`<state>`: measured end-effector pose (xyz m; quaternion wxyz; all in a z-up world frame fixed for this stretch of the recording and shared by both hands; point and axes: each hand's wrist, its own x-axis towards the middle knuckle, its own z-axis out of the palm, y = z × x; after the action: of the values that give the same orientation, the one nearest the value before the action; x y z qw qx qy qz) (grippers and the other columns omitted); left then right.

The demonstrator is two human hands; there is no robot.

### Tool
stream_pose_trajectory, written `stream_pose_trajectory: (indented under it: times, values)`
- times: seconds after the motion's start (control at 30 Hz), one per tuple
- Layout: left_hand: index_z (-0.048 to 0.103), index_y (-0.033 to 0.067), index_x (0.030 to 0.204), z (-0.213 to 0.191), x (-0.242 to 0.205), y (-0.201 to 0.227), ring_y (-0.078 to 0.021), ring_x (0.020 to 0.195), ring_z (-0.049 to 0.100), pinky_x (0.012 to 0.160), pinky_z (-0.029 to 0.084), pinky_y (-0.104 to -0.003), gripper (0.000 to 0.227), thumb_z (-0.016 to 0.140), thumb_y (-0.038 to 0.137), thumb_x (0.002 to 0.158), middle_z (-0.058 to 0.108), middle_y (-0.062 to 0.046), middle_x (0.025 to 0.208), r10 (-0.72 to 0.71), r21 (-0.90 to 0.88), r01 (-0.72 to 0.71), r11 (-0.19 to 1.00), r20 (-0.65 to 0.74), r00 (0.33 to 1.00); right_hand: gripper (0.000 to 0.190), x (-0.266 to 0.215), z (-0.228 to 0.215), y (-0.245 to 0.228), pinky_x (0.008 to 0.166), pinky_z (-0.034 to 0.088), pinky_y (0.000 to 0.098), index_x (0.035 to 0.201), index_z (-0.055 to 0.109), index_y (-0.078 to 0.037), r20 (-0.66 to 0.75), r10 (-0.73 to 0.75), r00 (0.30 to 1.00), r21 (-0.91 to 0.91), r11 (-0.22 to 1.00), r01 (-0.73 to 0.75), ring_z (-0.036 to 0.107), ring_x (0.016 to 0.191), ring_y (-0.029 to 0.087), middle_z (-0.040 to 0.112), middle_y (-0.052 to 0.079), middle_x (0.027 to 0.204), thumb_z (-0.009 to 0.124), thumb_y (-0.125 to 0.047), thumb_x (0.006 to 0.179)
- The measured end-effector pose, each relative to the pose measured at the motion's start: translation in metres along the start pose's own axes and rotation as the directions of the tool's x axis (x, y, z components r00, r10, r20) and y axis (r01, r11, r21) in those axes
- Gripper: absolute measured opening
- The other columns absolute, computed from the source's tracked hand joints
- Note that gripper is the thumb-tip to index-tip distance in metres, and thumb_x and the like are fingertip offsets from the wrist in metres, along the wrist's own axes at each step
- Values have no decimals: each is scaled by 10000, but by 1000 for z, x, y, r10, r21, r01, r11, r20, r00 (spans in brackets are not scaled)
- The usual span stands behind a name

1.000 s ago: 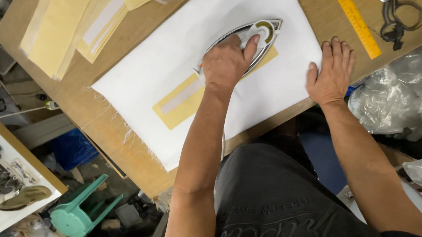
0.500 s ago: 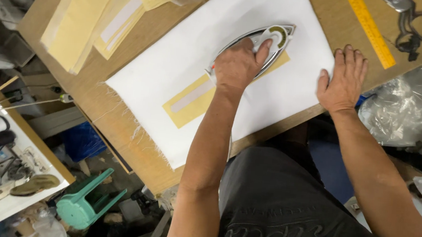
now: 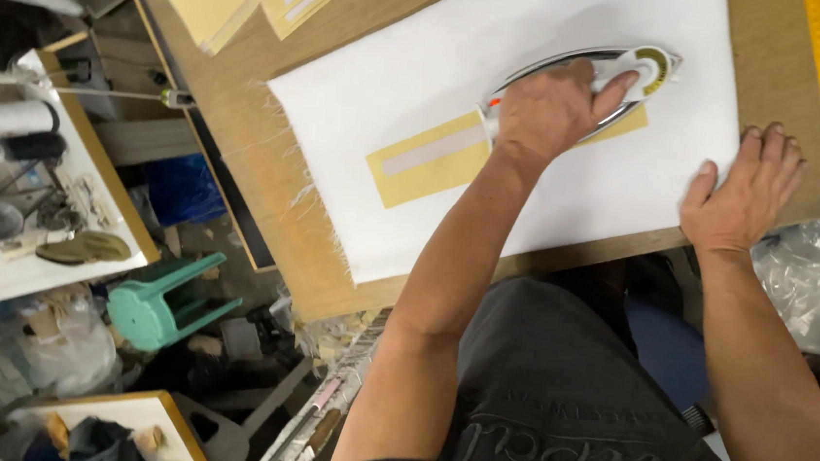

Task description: The person irons a white fabric on a wooden table, using a yellow ruler to align and press down a yellow strip. They repeatedly iron the fabric, trim excess material with scissors, and reposition the ruler and fabric to continue ironing.

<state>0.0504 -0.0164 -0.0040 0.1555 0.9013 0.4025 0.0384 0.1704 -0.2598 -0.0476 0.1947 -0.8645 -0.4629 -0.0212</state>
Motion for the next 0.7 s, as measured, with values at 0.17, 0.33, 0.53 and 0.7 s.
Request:
stream_pose_trajectory:
  times: [0.17,0.33,0.53,0.7]
  values:
    - [699,170,852,15,2,-4,-321,630,722,470,510,-455,689,362,771,824,698,-30,648,10,6,-10,1000,53,999,536,0,-2,-5,1045,300,735,1387,577,229,-46,-56,997,-1,998,56,477,1260,631,527,431,1442,507,-238,1133]
    - [507,546,1372,17,7,-8,-236,722,731,492,560,-431,394,406,617,998,686,38,1006,201,134,-236,962,234,951,533,2,-3,-9,1026,310,733,1403,558,215,-37,-64,997,1,998,64,457,1272,615,509,416,1454,499,-238,1129]
    - [711,139,724,12,2,0,-340,529,676,449,476,-458,774,308,798,771,672,-54,522,-66,-97,61,993,-47,997,519,-1,-3,-11,1010,315,747,1398,538,210,-56,-88,995,-18,996,87,471,1239,644,509,421,1445,477,-240,1146]
    - [710,148,714,11,2,0,-319,535,684,469,492,-446,752,326,792,775,672,-47,523,-56,-112,52,992,-32,998,474,-4,0,-6,1030,282,758,1395,530,206,-43,-70,997,-1,998,70,461,1239,660,509,430,1442,543,-161,1095]
